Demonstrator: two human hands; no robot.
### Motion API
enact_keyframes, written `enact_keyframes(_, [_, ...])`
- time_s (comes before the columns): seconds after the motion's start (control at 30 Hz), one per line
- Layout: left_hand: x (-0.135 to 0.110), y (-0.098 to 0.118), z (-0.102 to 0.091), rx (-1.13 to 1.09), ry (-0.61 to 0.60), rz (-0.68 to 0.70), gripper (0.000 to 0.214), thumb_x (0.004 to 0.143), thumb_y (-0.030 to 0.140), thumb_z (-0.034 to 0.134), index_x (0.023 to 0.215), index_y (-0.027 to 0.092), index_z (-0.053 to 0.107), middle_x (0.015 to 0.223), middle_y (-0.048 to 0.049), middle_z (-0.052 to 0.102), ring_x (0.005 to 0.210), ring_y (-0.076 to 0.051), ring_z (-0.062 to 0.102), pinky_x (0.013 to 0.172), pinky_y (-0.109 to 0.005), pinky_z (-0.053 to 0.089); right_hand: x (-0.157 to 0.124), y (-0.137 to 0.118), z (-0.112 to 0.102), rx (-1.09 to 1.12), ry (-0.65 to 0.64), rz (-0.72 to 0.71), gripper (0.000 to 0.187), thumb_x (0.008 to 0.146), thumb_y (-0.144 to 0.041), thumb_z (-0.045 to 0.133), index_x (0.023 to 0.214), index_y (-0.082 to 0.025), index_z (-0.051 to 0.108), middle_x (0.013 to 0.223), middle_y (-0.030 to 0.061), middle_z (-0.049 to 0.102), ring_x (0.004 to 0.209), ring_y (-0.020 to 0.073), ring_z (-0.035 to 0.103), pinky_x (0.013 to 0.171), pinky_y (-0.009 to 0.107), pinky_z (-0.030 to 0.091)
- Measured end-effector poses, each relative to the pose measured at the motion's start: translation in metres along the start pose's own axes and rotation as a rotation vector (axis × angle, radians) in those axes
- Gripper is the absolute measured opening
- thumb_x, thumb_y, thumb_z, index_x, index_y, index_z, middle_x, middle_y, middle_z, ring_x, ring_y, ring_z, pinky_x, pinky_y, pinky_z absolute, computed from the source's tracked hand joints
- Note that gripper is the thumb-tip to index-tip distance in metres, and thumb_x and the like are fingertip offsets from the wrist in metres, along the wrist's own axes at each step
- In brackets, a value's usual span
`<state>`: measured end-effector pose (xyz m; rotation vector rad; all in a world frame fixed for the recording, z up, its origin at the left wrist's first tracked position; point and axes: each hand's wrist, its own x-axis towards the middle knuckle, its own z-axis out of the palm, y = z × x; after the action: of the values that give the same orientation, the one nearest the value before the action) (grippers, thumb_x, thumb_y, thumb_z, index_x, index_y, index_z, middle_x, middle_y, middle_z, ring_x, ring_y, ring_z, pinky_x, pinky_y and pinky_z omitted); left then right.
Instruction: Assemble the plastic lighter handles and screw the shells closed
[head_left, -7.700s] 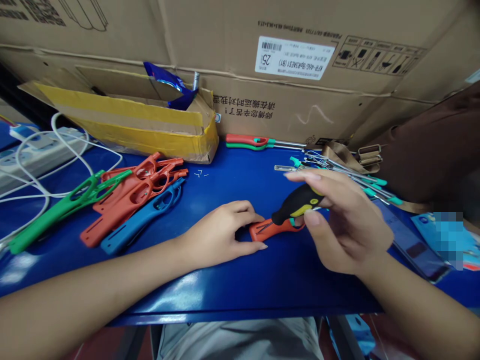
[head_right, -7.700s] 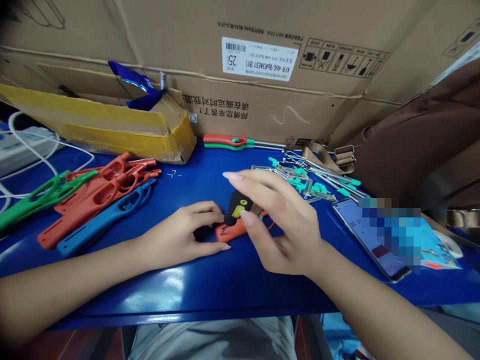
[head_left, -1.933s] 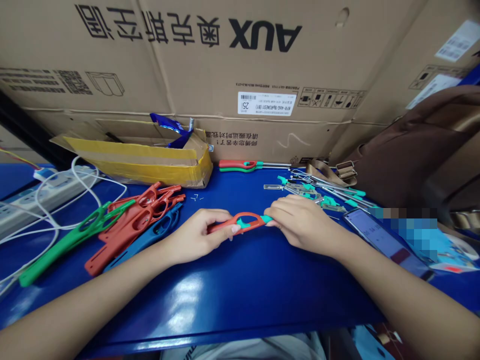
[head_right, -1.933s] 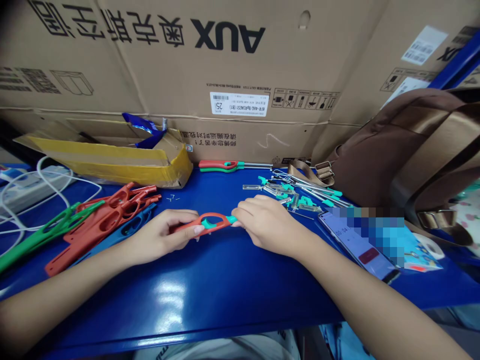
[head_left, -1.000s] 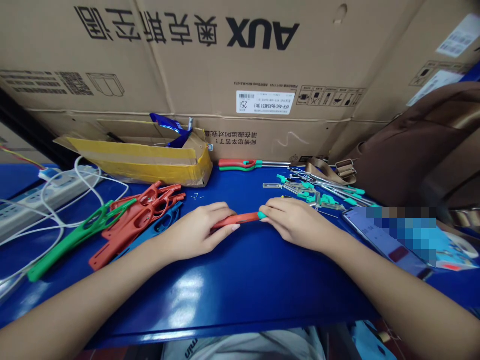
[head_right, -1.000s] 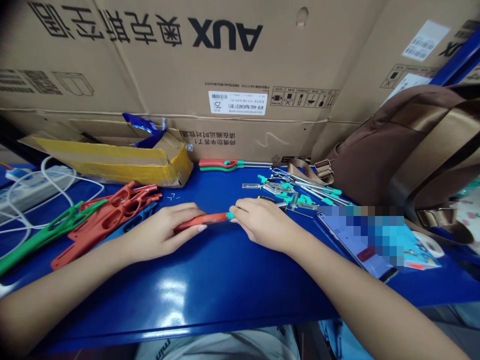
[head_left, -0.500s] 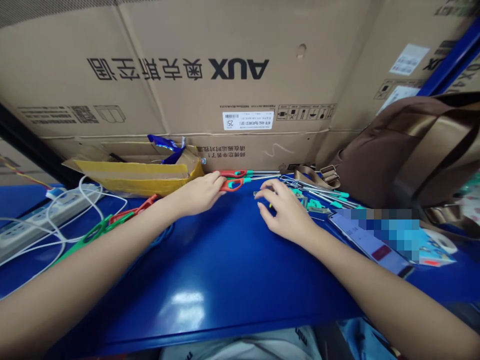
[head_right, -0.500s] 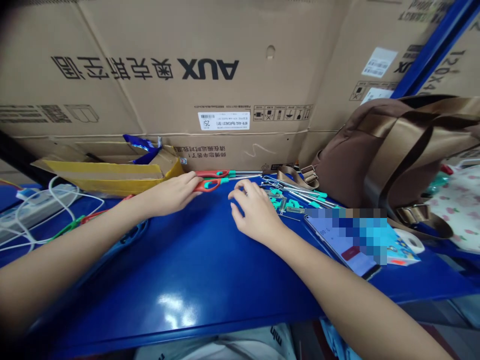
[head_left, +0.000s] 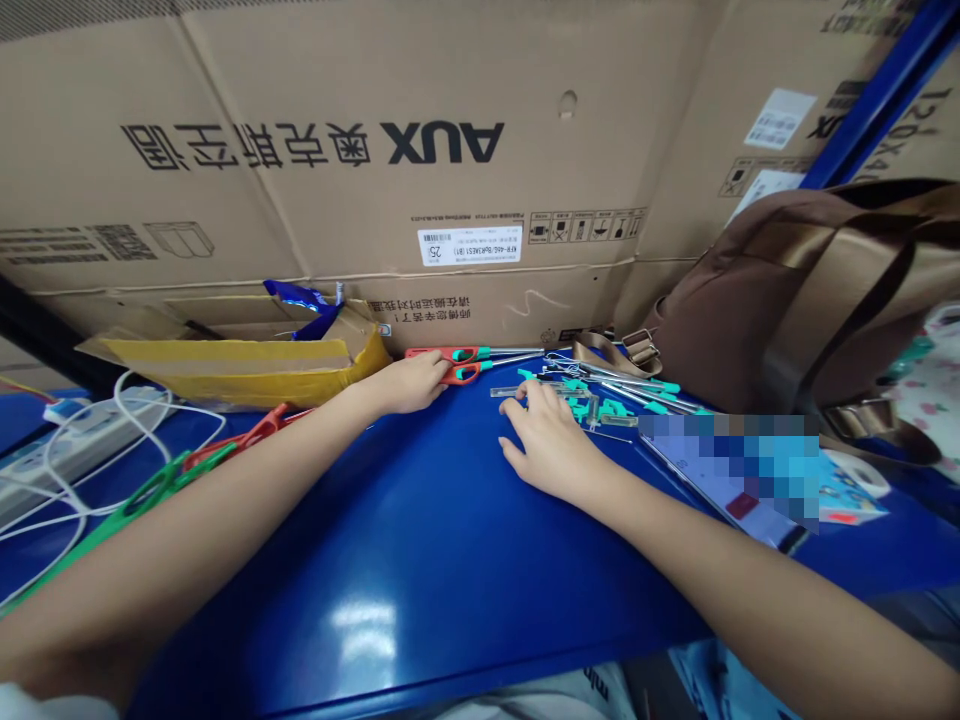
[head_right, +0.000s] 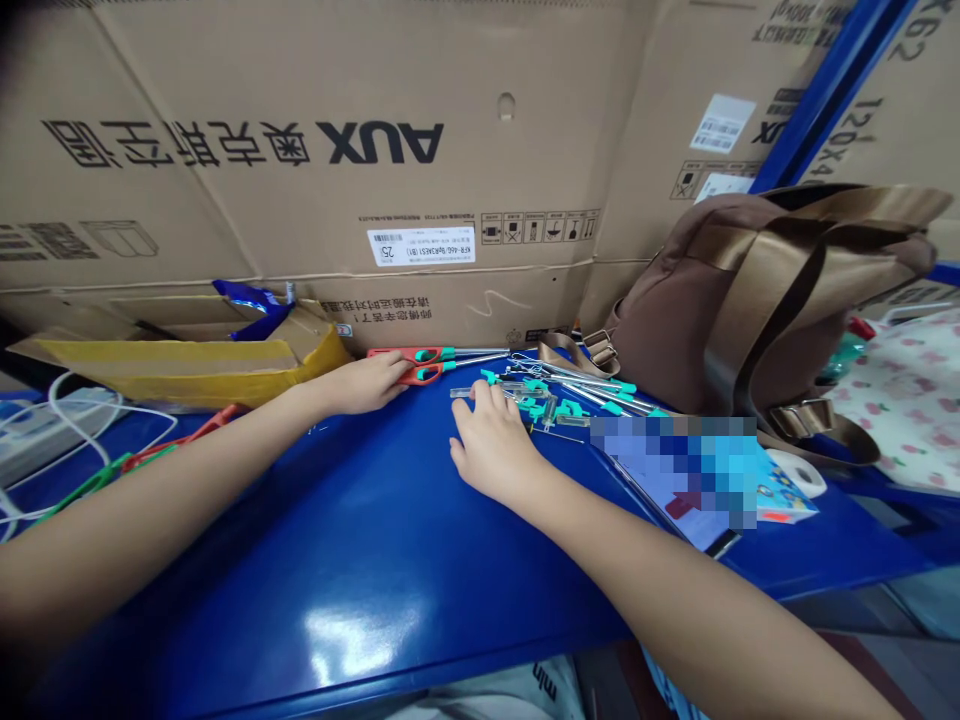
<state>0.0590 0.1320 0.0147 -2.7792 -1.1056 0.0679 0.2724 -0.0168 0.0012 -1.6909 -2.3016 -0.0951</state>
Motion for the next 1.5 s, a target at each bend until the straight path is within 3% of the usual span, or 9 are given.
enact_keyframes(0.2, [-0.003,0.003,-0.005,0.003,0.09,-0.099,0.034,0.096,0.032,0.051,0.122,0.018,0.066,0.118,-0.0124,0.065,0.101,-0.027,0.069,0.082,-0.034,0.055,-0.002,-0.001,-0.004,-0.055,-0.043,0.018,0.032,0.092,-0.029,0.062,0.119,-0.011,0.065,0.127,0.0209,0.053,0.118,0.0362,0.051,0.099,0.049,0.045])
enact_keyframes(0.37, [-0.003,0.001,-0.006,-0.011,0.149,-0.15,0.025,0.092,0.033,0.057,0.11,0.024,0.072,0.109,-0.0066,0.07,0.101,-0.026,0.069,0.077,-0.032,0.055,-0.001,0.002,-0.005,-0.108,-0.072,0.054,0.033,0.092,-0.029,0.061,0.119,-0.01,0.064,0.126,0.0239,0.055,0.118,0.0387,0.051,0.096,0.052,0.046])
enact_keyframes(0.6, [-0.005,0.001,-0.009,-0.012,0.244,-0.15,0.037,0.084,0.039,0.066,0.112,0.016,0.07,0.117,-0.0137,0.065,0.109,-0.031,0.064,0.087,-0.037,0.054,-0.001,0.002,-0.006,-0.133,-0.114,0.051,0.032,0.094,-0.031,0.059,0.118,-0.011,0.065,0.124,0.0224,0.058,0.117,0.038,0.054,0.095,0.051,0.047])
enact_keyframes(0.87, [0.0,-0.007,-0.001,-0.039,0.218,-0.12,0.035,0.099,0.032,0.047,0.126,0.024,0.068,0.123,-0.0067,0.07,0.113,-0.024,0.065,0.086,-0.031,0.053,-0.001,0.002,-0.005,-0.144,-0.125,0.042,0.03,0.095,-0.032,0.058,0.117,-0.012,0.067,0.124,0.0212,0.059,0.118,0.0371,0.054,0.096,0.05,0.047])
enact_keyframes(1.13, [0.009,-0.01,0.003,-0.013,0.249,-0.207,0.035,0.1,0.031,0.046,0.12,0.025,0.074,0.118,-0.0076,0.074,0.11,-0.026,0.067,0.082,-0.033,0.053,-0.001,0.003,-0.006,-0.15,-0.142,0.039,0.033,0.095,-0.033,0.058,0.12,-0.012,0.066,0.127,0.0211,0.058,0.119,0.0362,0.053,0.098,0.05,0.046])
enact_keyframes(1.5, [0.015,-0.008,0.0,-0.018,0.283,-0.296,0.026,0.093,0.032,0.057,0.107,0.023,0.077,0.111,-0.009,0.074,0.104,-0.029,0.068,0.075,-0.035,0.053,0.0,0.005,-0.007,-0.171,-0.13,0.04,0.038,0.095,-0.032,0.058,0.126,-0.011,0.062,0.127,0.0212,0.059,0.118,0.0363,0.055,0.096,0.048,0.047])
